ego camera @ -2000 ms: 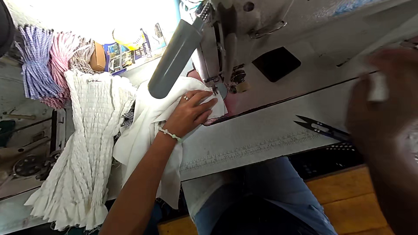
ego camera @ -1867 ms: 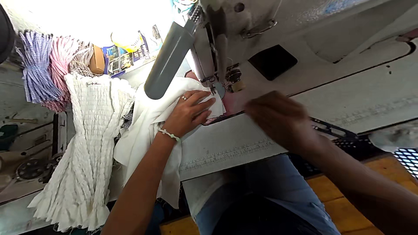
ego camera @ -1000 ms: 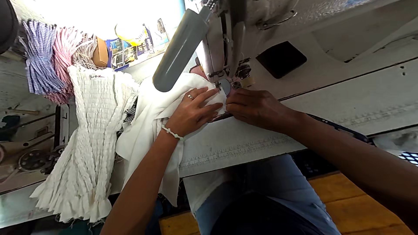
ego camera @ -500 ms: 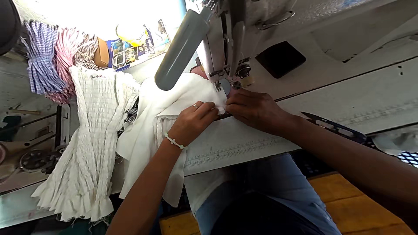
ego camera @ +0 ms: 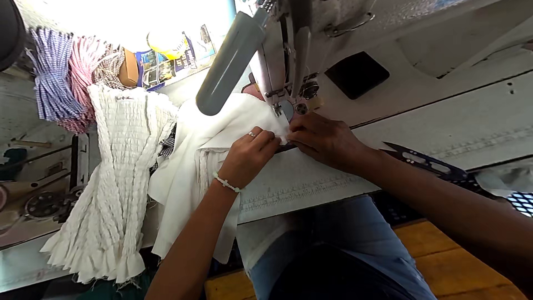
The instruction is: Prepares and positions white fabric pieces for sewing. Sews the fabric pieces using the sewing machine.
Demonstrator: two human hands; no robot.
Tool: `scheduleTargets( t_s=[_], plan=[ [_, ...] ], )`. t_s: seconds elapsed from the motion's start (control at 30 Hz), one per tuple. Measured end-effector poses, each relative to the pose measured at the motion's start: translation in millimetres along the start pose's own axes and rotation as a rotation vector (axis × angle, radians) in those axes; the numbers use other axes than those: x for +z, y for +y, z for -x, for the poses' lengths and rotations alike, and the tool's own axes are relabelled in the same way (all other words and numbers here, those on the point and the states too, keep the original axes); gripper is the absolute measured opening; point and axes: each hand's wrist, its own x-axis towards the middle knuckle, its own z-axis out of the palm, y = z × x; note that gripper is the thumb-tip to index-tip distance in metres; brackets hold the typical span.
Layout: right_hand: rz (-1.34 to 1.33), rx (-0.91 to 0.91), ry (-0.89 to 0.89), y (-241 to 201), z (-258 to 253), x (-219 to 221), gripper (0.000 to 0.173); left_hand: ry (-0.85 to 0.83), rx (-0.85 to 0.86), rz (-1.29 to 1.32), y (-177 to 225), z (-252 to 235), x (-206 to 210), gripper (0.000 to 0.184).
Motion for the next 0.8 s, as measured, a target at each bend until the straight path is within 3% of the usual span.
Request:
scheduleTargets(
  t_s=[0.43, 0.8],
  plan=[
    [0.049, -0.065, -0.002, -6, 5, 2, 0.018, 0.037, -0.001, 0.069, 0, -1, 6, 0.01],
    [0.181, -0.035, -0.03, -17, 10, 3, 0.021, -0.069, -0.08, 0.131, 0, 9, 3, 0.025]
  ],
)
